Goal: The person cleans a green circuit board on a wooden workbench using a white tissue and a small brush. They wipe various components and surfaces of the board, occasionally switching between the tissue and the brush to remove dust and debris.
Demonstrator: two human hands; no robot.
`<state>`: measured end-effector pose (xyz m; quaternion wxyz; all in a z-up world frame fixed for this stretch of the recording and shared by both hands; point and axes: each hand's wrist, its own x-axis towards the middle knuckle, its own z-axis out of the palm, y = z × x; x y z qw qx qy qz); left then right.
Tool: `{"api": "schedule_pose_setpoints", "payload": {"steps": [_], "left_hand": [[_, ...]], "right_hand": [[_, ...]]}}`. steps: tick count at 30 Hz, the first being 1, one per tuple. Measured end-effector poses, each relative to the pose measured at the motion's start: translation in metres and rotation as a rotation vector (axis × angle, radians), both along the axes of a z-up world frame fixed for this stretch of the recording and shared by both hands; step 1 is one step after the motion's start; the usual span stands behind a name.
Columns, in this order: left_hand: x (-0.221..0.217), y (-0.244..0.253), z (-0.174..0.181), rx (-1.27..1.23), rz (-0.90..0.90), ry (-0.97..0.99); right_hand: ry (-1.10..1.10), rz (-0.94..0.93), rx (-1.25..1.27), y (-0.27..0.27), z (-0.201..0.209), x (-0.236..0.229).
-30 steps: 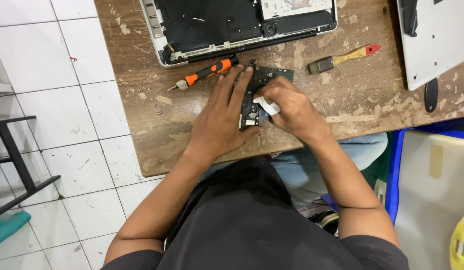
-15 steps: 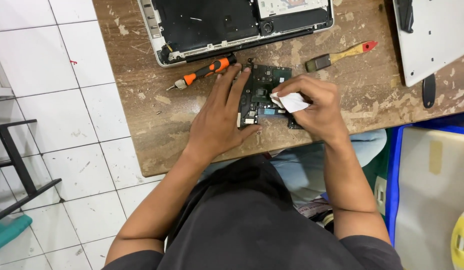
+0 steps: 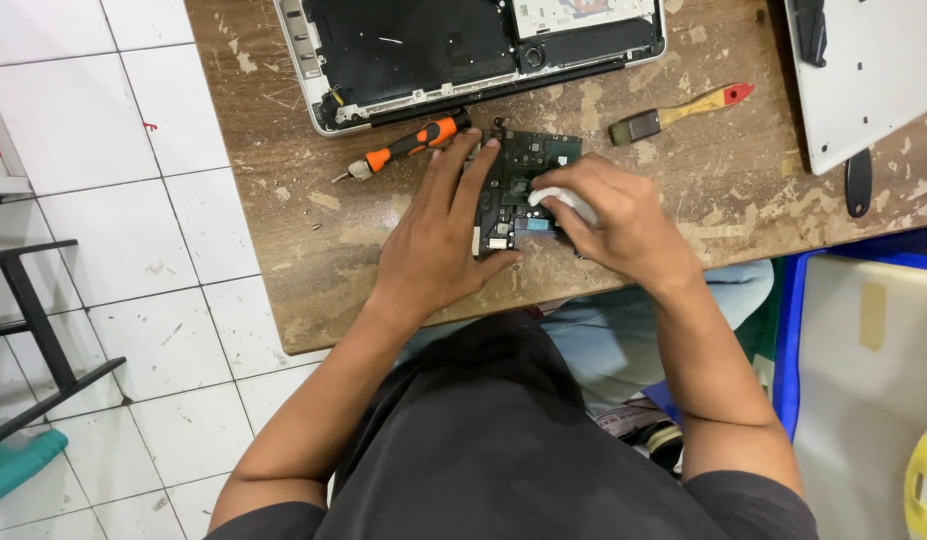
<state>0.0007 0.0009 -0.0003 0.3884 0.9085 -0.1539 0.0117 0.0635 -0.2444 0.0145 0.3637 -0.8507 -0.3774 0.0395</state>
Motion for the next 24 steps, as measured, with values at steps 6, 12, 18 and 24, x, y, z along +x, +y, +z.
{"api": "schedule_pose_setpoints", "payload": {"steps": [6, 12, 18, 24], "left_hand": [[0.000, 0.000, 0.000, 0.008, -0.001, -0.004], [0.001, 0.000, 0.001, 0.037, -0.009, 0.007], [0.000, -0.001, -0.001, 0.045, -0.016, 0.028], [0.000, -0.002, 0.001, 0.058, -0.013, 0.020]], "right_hand": [[-0.064, 0.041, -0.091, 0.009, 0.010, 0.000], [-0.125, 0.010, -0.054, 0.010, -0.021, 0.001], [-0.059, -0.079, 0.022, 0.009, -0.047, -0.003], [-0.021, -0.111, 0.153, 0.033, -0.020, -0.001]]}}
